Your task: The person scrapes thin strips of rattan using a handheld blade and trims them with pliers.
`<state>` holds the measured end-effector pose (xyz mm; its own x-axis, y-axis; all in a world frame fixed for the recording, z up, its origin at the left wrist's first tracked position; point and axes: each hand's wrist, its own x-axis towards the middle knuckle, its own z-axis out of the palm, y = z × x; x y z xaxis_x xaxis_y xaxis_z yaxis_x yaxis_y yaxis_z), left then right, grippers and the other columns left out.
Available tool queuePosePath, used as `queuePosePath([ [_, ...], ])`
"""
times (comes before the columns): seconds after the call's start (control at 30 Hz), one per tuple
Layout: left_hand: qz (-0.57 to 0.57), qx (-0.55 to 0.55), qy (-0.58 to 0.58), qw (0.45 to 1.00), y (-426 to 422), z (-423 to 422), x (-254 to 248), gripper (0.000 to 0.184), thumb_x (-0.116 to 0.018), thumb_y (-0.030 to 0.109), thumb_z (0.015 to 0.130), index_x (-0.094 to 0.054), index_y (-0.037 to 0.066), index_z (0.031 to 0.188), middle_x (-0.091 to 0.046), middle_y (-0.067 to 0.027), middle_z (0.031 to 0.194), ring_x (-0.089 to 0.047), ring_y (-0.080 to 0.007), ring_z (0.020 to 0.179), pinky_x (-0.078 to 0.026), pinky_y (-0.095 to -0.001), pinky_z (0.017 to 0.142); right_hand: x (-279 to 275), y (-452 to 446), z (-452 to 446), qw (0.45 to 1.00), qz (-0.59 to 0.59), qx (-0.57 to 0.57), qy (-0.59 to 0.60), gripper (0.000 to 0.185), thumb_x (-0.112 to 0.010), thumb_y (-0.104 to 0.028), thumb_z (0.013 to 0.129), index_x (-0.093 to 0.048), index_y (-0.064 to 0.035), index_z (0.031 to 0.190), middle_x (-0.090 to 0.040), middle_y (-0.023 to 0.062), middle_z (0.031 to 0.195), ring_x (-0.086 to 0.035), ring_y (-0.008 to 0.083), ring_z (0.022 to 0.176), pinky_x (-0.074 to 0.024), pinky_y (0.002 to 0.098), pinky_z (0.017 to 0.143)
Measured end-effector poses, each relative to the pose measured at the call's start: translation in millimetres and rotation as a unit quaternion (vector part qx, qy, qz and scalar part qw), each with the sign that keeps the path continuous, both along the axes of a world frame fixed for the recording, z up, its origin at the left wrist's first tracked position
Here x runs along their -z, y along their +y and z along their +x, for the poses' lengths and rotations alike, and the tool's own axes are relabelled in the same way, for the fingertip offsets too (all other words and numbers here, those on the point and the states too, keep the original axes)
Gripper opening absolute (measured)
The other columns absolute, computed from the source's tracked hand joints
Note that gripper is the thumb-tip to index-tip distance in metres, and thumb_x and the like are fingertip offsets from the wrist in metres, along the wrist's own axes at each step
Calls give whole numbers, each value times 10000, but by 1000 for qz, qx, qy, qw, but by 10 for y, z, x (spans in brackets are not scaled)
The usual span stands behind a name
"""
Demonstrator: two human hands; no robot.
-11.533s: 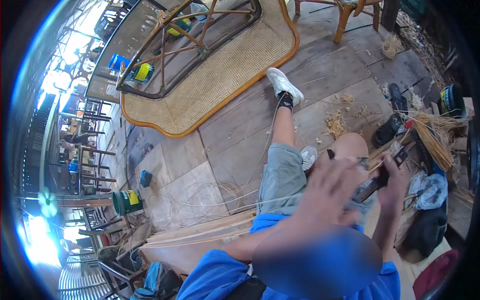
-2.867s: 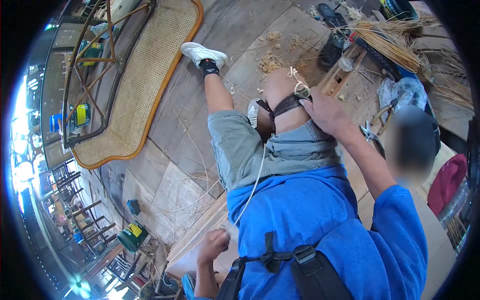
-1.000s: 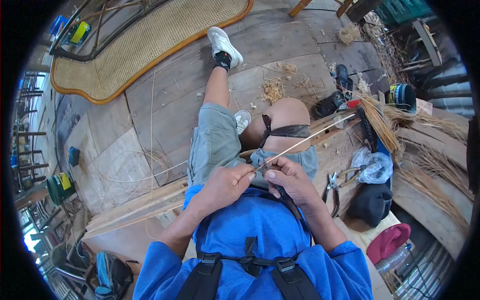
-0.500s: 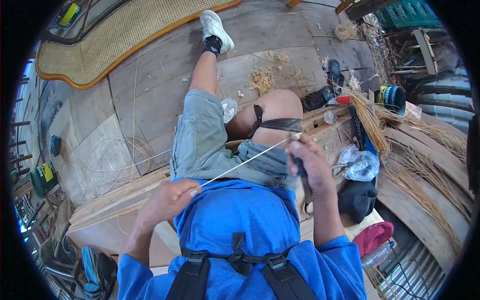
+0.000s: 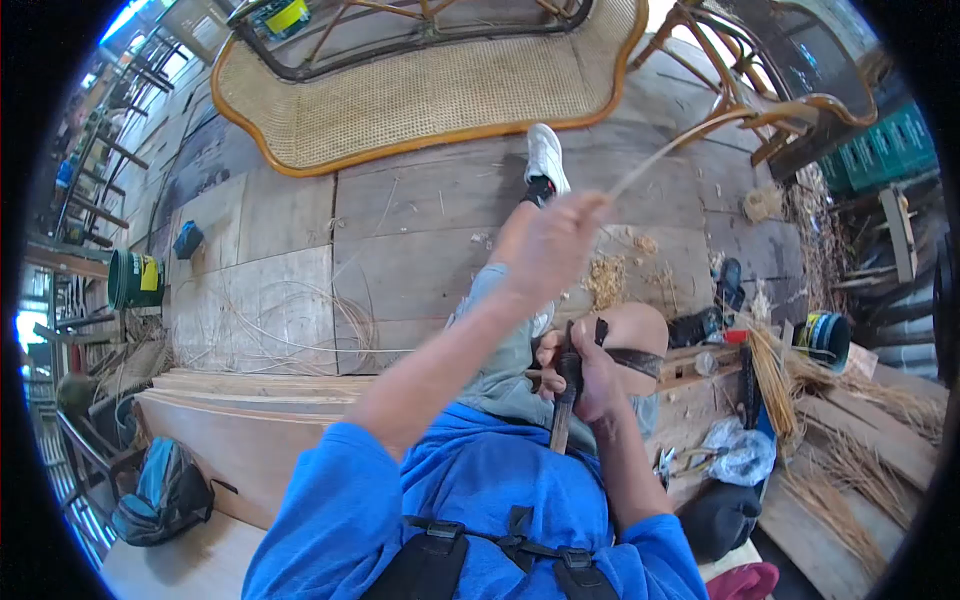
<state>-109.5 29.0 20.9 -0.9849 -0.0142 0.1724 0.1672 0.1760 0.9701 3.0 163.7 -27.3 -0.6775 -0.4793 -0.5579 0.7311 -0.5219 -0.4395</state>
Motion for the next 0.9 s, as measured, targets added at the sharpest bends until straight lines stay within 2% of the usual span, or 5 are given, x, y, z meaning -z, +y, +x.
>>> queuePosePath([
  [0.27,567,55,-239,786,-103,878,-82,237,-507,292,945,-537,59,918,-497,2,720,-522,-124,613,-475,-286,553,16,415,-445,981,21,190,12,251,-553,-354,888,-596,-114,951,-394,-37,454,-438,85,421,-400,260,375],
  [0.47,383,-211,-294,850,-1179,1334,624,238,-538,260,923,-587,39,996,-608,-53,833,-581,-150,727,-485,-296,699,145,1610,-471,899,126,387,161,125,-523,-232,927,-542,-129,994,-586,-43,822,-429,71,487,-423,249,472],
  [0.57,38,-31,-444,895,-1407,1467,449,253,-525,244,925,-614,19,1001,-636,-71,904,-592,-136,827,-466,-275,758,176,1468,-371,905,152,384,98,121,-508,-237,938,-544,-137,995,-589,-31,820,-441,84,503,-418,266,478],
  [0.77,118,385,-71,913,-1082,1229,-957,288,-464,214,945,-602,-6,1071,-640,-115,1030,-600,-246,997,-472,-332,839,562,1085,-258,927,170,330,54,151,-524,-248,927,-555,-114,989,-589,-2,798,-471,115,518,-420,285,480],
  [0.9,106,371,292,875,-679,1213,-1421,278,-458,172,932,-571,-34,1082,-584,-171,1118,-575,-315,1024,-457,-399,867,504,1043,-278,922,216,310,83,175,-524,-233,923,-546,-77,998,-582,15,787,-476,118,524,-431,297,480],
])
